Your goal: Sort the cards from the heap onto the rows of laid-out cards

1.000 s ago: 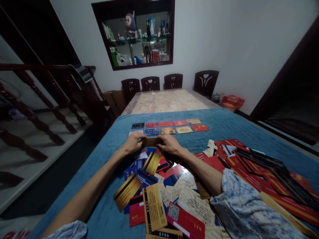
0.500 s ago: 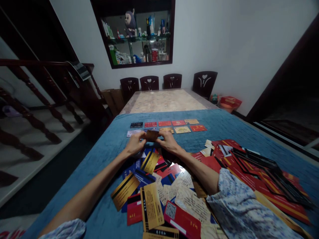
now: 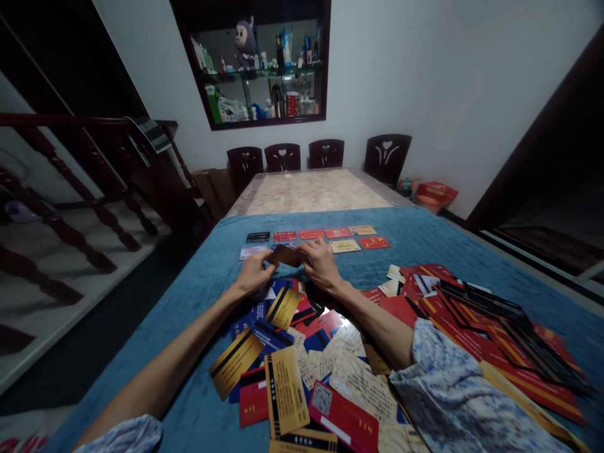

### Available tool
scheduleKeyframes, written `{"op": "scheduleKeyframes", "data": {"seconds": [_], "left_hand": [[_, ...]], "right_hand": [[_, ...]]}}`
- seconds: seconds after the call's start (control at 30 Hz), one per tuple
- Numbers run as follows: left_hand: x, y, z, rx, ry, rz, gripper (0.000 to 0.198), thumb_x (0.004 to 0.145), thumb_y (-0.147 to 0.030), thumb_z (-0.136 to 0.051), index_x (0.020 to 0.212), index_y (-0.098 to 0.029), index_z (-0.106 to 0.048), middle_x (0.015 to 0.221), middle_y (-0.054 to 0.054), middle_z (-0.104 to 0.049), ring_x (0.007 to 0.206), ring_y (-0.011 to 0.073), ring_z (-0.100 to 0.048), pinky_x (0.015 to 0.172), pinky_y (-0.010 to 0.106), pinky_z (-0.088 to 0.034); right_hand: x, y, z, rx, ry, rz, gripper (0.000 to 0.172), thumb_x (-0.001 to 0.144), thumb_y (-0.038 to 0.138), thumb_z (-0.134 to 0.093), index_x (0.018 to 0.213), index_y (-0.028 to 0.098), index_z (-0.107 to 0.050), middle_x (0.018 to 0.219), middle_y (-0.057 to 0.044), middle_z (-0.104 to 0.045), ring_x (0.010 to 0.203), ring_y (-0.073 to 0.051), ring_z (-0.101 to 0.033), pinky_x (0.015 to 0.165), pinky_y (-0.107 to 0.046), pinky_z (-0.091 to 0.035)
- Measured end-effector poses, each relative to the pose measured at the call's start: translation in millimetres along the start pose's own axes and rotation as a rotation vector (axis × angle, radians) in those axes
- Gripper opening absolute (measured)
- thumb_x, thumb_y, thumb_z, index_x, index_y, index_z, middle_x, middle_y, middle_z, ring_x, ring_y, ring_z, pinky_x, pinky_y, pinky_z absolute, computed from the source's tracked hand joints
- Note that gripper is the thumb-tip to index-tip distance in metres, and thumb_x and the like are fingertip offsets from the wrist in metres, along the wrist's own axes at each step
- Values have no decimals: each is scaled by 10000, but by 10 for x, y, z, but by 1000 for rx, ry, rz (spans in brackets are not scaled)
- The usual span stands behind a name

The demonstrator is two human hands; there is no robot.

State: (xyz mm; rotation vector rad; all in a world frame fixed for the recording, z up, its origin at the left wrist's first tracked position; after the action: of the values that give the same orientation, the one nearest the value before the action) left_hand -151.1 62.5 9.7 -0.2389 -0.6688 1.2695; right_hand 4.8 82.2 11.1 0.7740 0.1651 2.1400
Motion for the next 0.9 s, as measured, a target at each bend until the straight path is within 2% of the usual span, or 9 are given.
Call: {"op": "scheduleKeyframes", "data": {"seconds": [0.13,0.3,0.4,0.5,0.63,0.77,0.9], "left_hand": [[-17,-8,-1,3,-29,-38,215,782,-237,-548,927,-150,-682,910,45,-746,848,195,-668,769,292,-518],[-38,4,13,-19,-106,-66,322,784,-185,-544,1085,-174,-656,943,38,-741,886,198,-679,771,301,-531],[-53,-19,-7,-16,-130,-106,352,803,-164,-539,1140,-188,-637,974,36,-730,926,193,-674,831,316,-531],[-70,-35,-68,12,-109,-148,343,793,-127,-540,1110,-205,-644,975,23,-720,927,186,-663,883,327,-522],[-96,-36,-120,86,-85,-190,345,795,-80,-514,1083,-204,-660,930,27,-704,871,185,-642,868,333,-517],[-110,-24,-132,134,-95,-206,326,814,-78,-499,1068,-202,-663,919,42,-688,865,195,-631,847,340,-519],[-113,2,-186,121,-70,-203,354,811,-93,-510,1127,-198,-629,939,52,-680,889,210,-639,865,359,-521]], "right_hand": [[-10,10,38,-100,-11,-8,316,935,166,-477,1161,230,-689,1062,-105,-671,1029,-270,-451,884,-402,-337],[-24,17,49,-183,2,-27,294,921,150,-505,1117,245,-702,1060,-93,-661,1029,-263,-448,865,-390,-333],[-30,26,0,-213,47,-11,276,929,155,-499,1100,244,-697,1098,-87,-658,1037,-261,-448,854,-382,-336],[-39,36,-58,-222,95,13,272,936,163,-488,1098,246,-689,1121,-86,-651,1050,-265,-450,834,-372,-346],[-43,34,-86,-215,122,14,268,942,182,-480,1128,240,-664,1160,-95,-644,1080,-276,-461,841,-379,-369],[-22,12,-57,-237,104,-38,332,912,133,-478,1222,195,-579,1194,-118,-638,1095,-275,-486,880,-382,-392],[-14,-16,-67,-288,139,-91,324,875,122,-498,1190,174,-548,1178,-132,-634,1084,-279,-530,857,-368,-424]]}}
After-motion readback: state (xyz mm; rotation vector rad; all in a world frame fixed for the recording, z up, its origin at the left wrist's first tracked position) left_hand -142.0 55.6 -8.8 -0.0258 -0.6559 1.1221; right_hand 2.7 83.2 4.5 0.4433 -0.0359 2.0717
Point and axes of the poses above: each hand's wrist, its own x-axis towards the middle knuckle, its own z-axis out of the back of the hand, y = z × x, the point moved 8 cm from there along x, towards the middle knuckle
